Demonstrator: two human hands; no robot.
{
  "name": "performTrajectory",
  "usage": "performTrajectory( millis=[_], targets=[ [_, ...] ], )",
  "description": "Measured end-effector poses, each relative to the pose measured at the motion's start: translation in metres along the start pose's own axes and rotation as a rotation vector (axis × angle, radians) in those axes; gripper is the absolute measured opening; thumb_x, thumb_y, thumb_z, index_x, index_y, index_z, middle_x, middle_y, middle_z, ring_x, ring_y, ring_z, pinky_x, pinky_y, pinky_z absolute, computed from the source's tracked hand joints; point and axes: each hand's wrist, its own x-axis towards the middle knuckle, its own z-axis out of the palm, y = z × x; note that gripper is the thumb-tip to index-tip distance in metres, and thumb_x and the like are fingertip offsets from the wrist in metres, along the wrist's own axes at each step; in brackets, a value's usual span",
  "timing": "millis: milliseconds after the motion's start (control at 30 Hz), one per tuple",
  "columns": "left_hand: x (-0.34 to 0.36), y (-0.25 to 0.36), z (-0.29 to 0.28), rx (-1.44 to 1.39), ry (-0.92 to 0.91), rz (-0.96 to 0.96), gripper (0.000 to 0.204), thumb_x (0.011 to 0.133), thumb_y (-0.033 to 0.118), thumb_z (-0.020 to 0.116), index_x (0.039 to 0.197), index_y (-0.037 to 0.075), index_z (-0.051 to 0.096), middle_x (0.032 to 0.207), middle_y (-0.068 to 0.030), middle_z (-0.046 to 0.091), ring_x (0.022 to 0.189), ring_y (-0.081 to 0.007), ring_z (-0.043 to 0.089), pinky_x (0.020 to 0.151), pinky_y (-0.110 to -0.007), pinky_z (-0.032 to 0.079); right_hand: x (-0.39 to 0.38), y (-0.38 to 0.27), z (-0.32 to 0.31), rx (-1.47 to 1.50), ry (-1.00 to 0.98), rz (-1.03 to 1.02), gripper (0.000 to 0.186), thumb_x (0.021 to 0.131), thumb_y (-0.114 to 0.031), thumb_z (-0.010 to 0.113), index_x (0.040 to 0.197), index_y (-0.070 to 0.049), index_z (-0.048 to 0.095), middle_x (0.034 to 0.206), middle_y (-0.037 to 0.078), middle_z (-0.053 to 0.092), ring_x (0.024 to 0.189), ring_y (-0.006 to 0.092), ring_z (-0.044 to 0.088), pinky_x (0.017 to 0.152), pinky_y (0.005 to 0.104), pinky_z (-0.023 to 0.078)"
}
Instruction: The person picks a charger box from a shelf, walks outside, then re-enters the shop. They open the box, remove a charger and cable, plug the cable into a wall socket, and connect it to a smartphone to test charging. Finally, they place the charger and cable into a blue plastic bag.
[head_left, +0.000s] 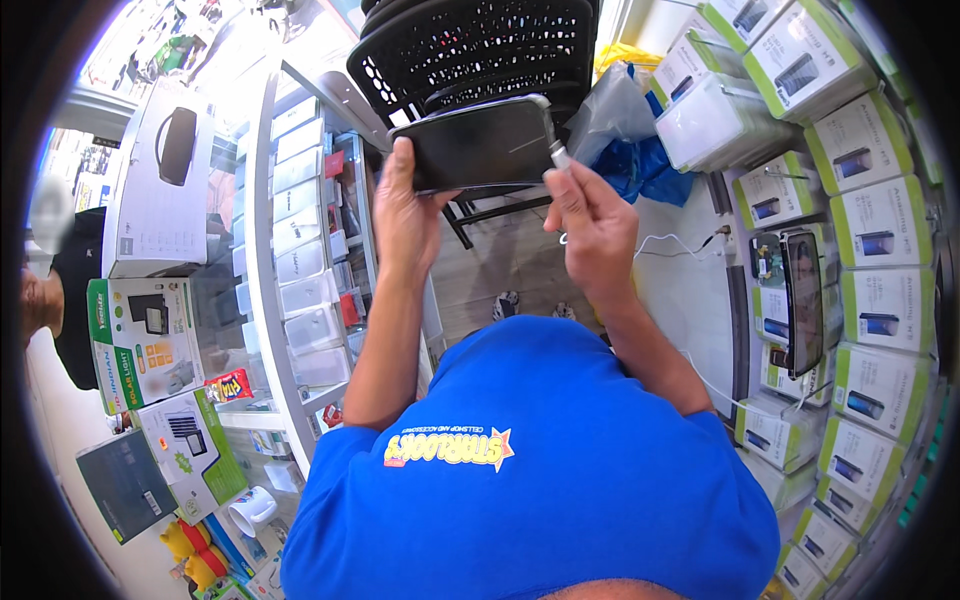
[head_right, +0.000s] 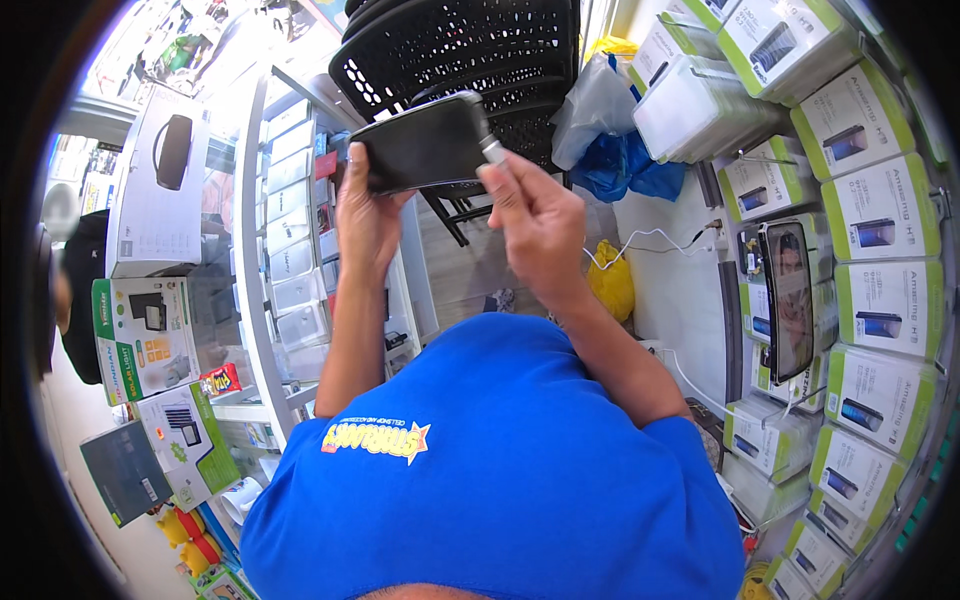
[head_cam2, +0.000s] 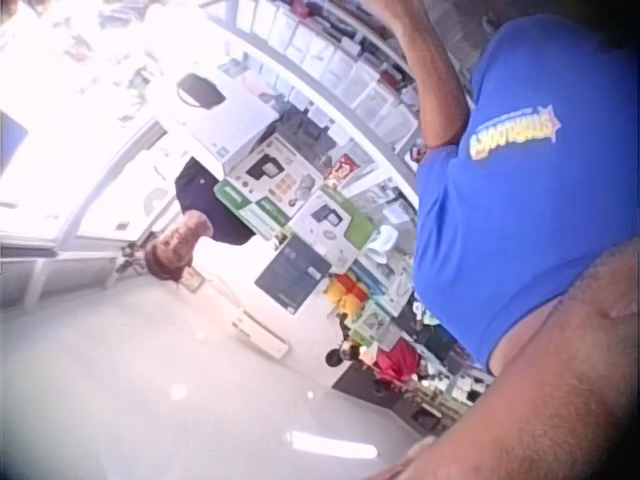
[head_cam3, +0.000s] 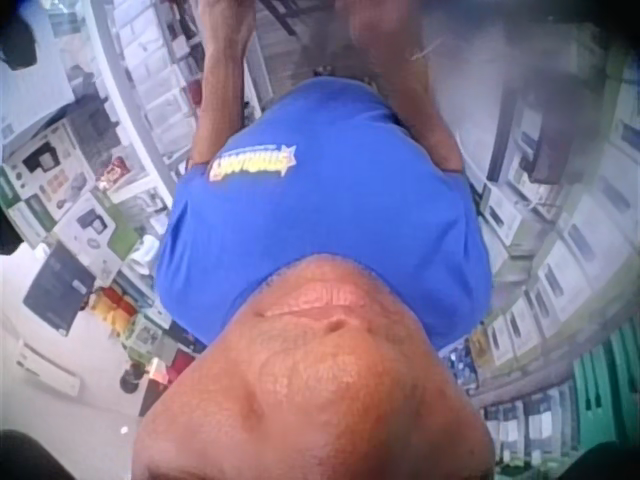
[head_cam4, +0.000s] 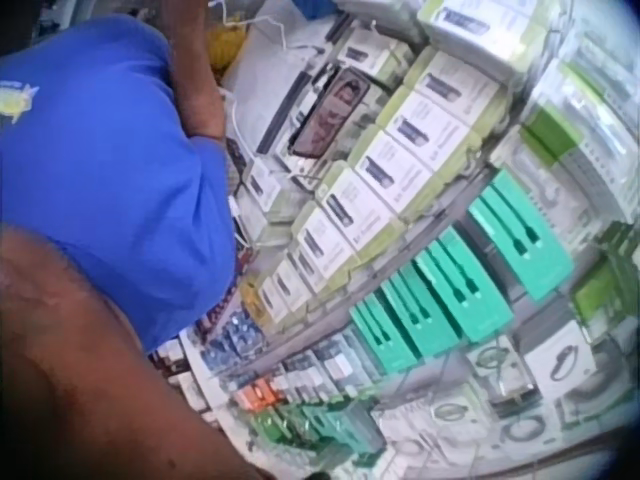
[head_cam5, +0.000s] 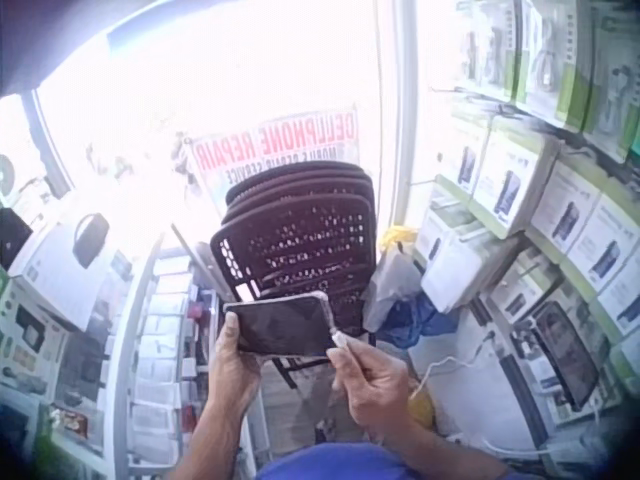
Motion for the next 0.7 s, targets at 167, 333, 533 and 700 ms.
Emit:
performTrajectory(
  millis=[167, 333, 533, 700],
  targets=[
    [0.034, -0.070, -0.015, -0.662, -0.103, -0.299, 0.039, 0.103, 0.043, 0.066, 0.127, 0.013, 0.066, 0.095, -0.0038, 0.069, 0.084, -0.0154, 0.067, 0.071, -0.033, 0.059, -0.009, -0.023, 0.020, -0.326, -0.067, -0.582, 0.035, 0.087, -0.006, 0.084, 0.120, 0.002, 0.075, 0.095, 0.012, 0.076, 0.065, 0.0122, 0.066, 0.056, 0.0261, 0.053],
    [0.042, -0.104, -0.006, -0.817, -0.166, -0.460, 0.036, 0.107, 0.039, 0.060, 0.128, 0.010, 0.064, 0.093, -0.0053, 0.064, 0.082, -0.0181, 0.063, 0.072, -0.032, 0.058, -0.001, -0.018, 0.011, -0.438, -0.048, -0.559, 0.036, 0.085, -0.005, 0.084, 0.118, 0.003, 0.075, 0.101, 0.017, 0.076, 0.074, 0.0217, 0.073, 0.063, 0.0302, 0.060],
    [0.036, -0.098, -0.009, -0.684, -0.160, -0.396, 0.026, 0.103, 0.036, 0.068, 0.113, 0.012, 0.073, 0.105, 0.0061, 0.078, 0.101, -0.0077, 0.072, 0.097, -0.031, 0.057, -0.008, -0.023, 0.009, -0.372, -0.033, -0.415, 0.032, 0.088, -0.007, 0.083, 0.117, 0.005, 0.075, 0.095, 0.014, 0.076, 0.073, 0.0181, 0.071, 0.061, 0.0262, 0.056],
    [0.027, -0.041, 0.007, -0.207, -0.016, -0.102, 0.041, 0.102, 0.044, 0.069, 0.125, 0.010, 0.066, 0.119, -0.0057, 0.073, 0.114, -0.0186, 0.070, 0.102, -0.037, 0.056, 0.001, 0.011, -0.019, 0.397, 0.118, 0.420, 0.023, 0.096, -0.020, 0.079, 0.110, -0.001, 0.078, 0.096, 0.009, 0.077, 0.064, 0.0067, 0.060, 0.050, 0.0190, 0.040]
  ],
)
